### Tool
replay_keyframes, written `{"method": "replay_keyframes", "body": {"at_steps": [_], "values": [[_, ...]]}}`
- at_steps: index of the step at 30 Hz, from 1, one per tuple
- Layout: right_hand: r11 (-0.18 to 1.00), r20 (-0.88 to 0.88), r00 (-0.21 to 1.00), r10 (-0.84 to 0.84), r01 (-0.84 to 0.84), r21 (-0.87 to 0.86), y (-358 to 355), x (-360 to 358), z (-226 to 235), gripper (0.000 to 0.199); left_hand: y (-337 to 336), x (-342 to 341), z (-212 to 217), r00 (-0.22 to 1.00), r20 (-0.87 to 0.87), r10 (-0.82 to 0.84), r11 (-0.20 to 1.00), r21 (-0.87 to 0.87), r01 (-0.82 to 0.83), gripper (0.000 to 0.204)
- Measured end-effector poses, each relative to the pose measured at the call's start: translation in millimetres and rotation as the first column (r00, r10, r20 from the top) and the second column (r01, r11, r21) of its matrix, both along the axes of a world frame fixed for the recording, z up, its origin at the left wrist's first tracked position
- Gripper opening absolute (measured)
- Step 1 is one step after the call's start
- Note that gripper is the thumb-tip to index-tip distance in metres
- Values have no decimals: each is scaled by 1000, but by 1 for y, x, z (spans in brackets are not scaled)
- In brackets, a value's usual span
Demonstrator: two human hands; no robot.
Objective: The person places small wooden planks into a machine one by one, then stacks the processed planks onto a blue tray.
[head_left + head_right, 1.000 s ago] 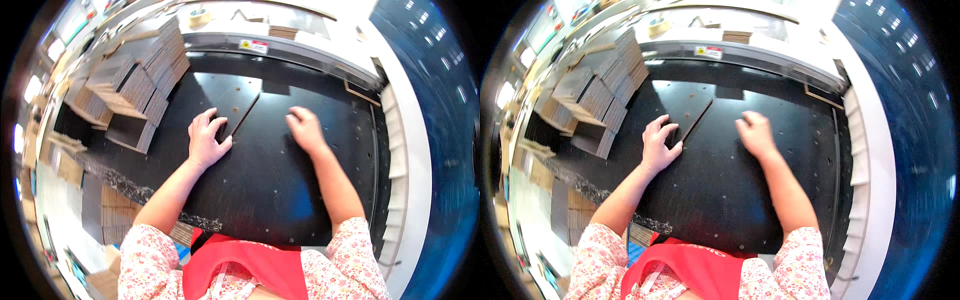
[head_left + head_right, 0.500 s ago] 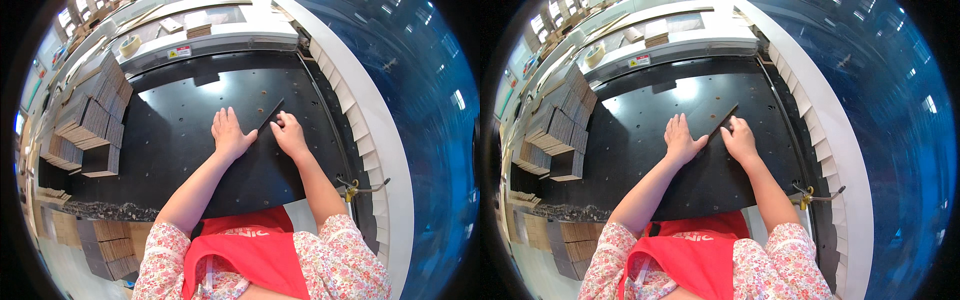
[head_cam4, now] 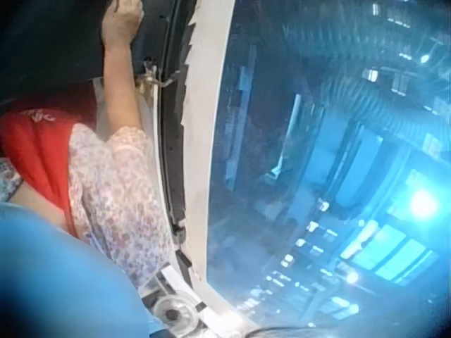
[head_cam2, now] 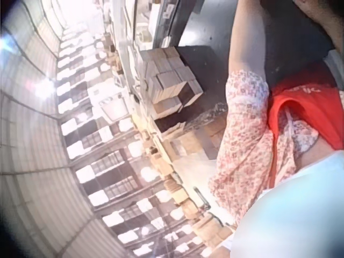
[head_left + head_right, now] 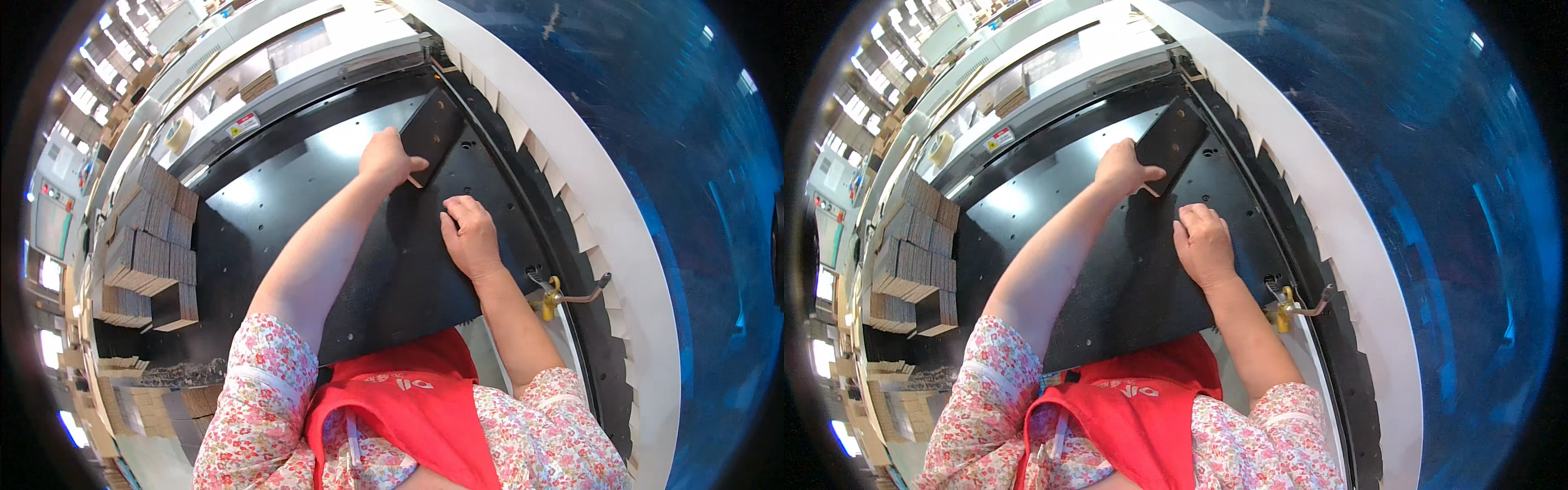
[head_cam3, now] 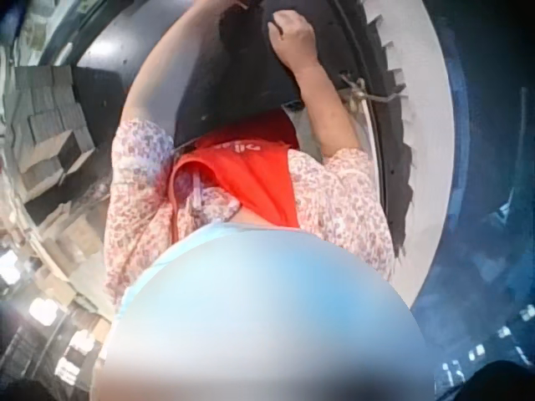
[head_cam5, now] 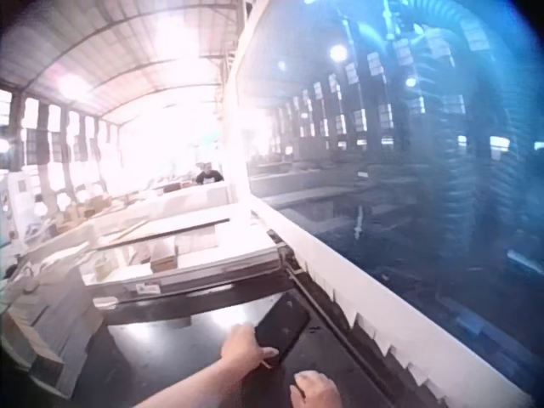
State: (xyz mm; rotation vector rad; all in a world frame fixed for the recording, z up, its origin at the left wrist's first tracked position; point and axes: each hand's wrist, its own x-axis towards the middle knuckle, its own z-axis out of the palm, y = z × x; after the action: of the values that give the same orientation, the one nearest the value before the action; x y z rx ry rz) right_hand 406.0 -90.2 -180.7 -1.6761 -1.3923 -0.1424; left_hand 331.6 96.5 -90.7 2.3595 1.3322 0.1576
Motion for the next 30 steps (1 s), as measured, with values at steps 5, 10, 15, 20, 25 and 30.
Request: {"method": "replay_keyframes", "body": {"at_steps": [5,10,15,20,25,30], "values": [[1000,-48,998,29,-29,12,3,0,1,14,14,42,-5,987,161,14,960,272,-58,41],[1000,-12,1000,19,-19,7,0,2,3,9,10,65,8,999,-31,-18,956,291,26,28],[1000,-18,1000,24,-24,11,1,4,2,10,15,74,11,997,-79,-6,931,362,34,24],[1000,-26,1000,15,-15,13,3,3,2,9,15,67,7,996,-84,0,921,388,33,24],[1000,-35,999,17,-18,-2,4,4,0,11,20,51,11,992,-129,2,933,358,45,25],[999,-62,997,36,-35,6,6,3,-2,10,32,31,10,965,198,172,983,34,-182,34]]}}
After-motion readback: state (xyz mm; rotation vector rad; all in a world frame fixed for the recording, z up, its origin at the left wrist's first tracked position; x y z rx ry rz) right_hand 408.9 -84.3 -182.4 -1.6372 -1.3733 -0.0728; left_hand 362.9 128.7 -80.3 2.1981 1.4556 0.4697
